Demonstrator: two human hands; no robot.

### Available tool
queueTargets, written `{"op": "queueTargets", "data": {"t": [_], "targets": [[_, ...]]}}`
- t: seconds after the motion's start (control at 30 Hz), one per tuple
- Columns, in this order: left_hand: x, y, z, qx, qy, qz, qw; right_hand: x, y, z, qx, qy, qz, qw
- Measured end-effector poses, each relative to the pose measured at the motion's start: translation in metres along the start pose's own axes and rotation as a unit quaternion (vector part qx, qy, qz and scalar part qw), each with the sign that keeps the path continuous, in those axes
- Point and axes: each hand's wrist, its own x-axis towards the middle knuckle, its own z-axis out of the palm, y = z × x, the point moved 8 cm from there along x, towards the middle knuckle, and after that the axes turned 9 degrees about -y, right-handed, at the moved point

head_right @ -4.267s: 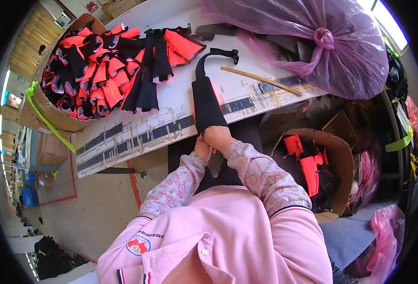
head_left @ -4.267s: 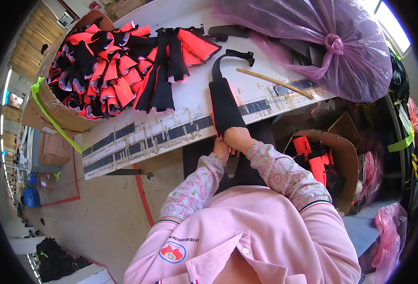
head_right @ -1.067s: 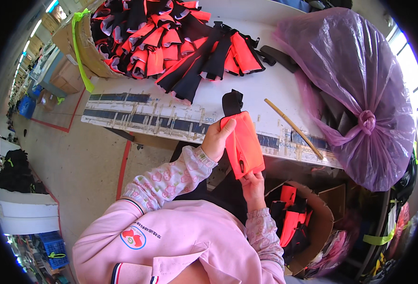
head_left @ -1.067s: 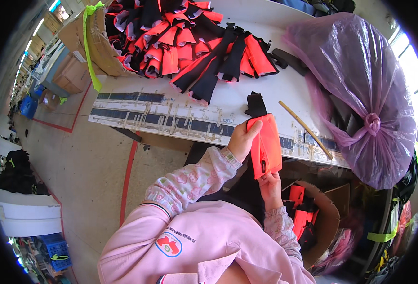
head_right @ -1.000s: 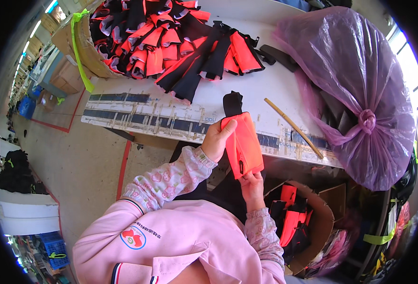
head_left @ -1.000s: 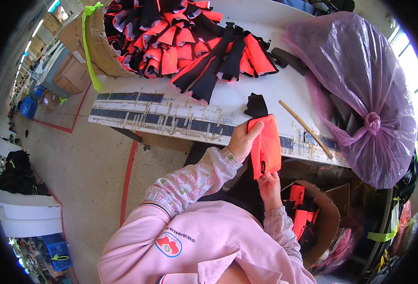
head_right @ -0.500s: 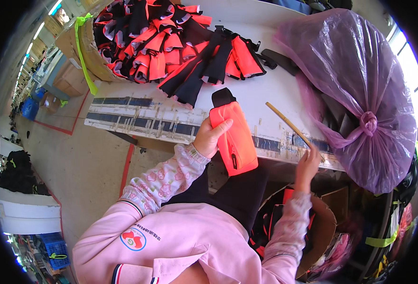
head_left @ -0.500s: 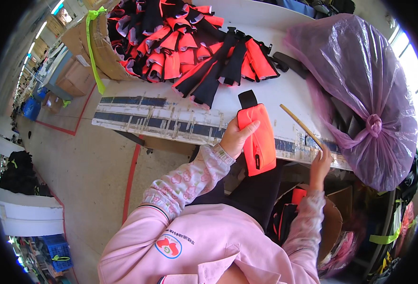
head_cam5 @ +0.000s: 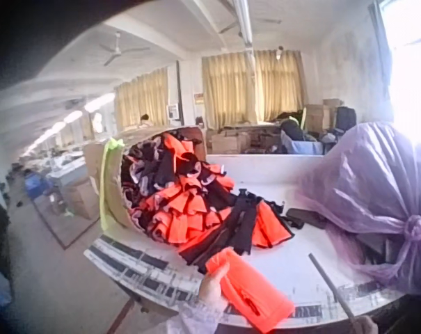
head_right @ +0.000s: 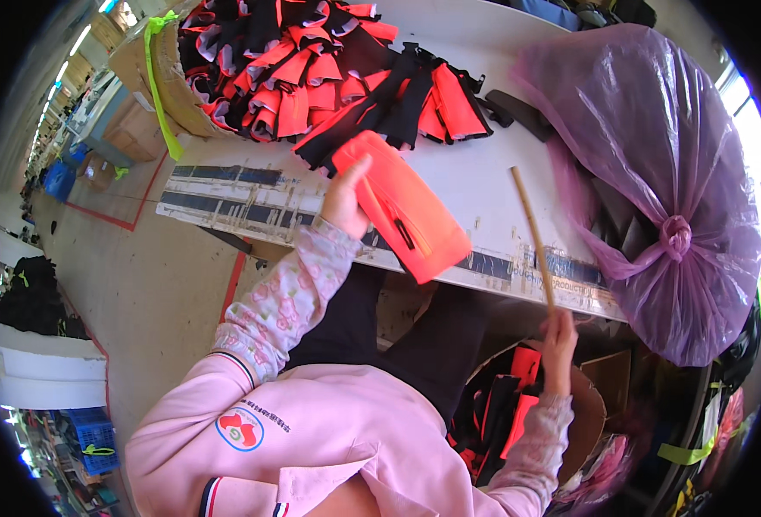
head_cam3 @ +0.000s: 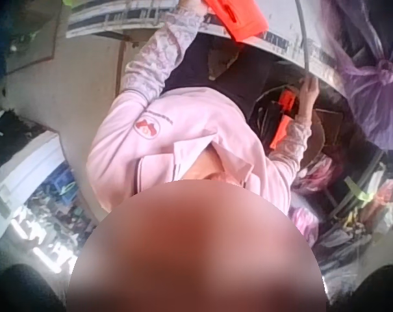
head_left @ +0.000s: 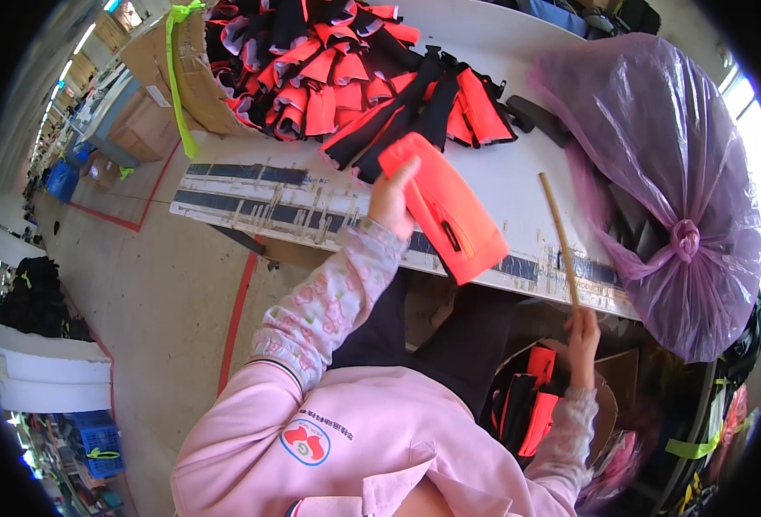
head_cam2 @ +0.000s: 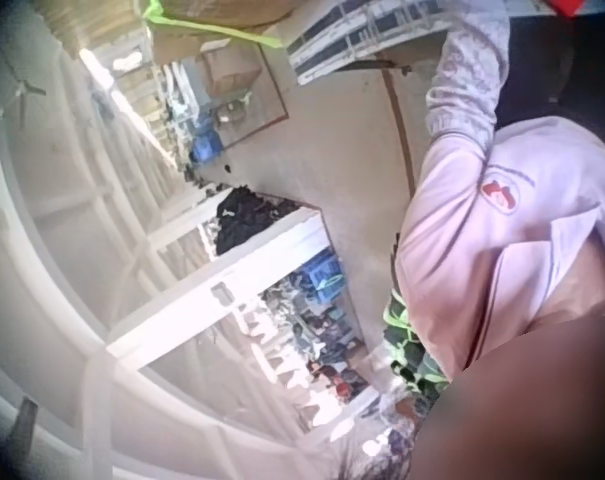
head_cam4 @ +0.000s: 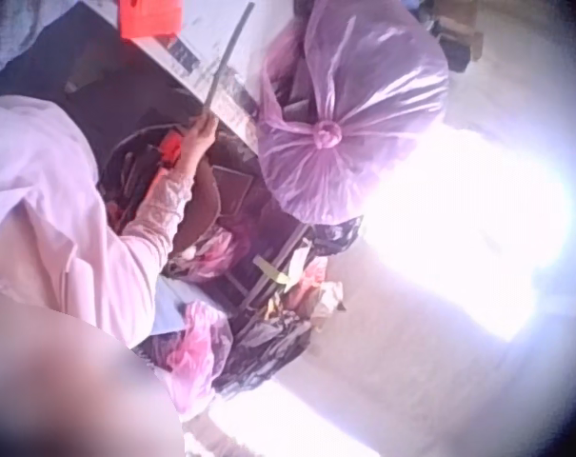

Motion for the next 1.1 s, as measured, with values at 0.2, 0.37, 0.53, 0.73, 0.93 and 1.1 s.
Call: {"op": "queueTargets", "data": {"t": [0.2,0.37,0.53,0.73,0.93,1.1], "targets": [[0.013,0.004,-0.005,-0.079,0.001,0.0,0.997,-0.083,0.012,0.044,0.187,-0.079,0.105,0.974],[0.016,-0.004,-0.007,-0.076,-0.01,-0.011,0.997,-0.097,0.015,0.06,0.206,-0.124,0.099,0.965],[0.013,-0.017,-0.006,-0.076,0.006,-0.039,0.996,-0.091,0.003,0.072,0.204,-0.141,0.081,0.965],[-0.008,-0.043,0.012,0.011,-0.001,-0.065,0.998,-0.066,-0.038,0.098,0.144,-0.139,0.021,0.98],[-0.038,-0.058,0.035,0.107,-0.011,-0.044,0.993,-0.045,-0.075,0.129,0.196,-0.11,-0.013,0.974],[-0.039,-0.045,0.037,0.163,-0.001,0.015,0.987,-0.056,-0.084,0.145,0.261,-0.124,0.036,0.957]]}}
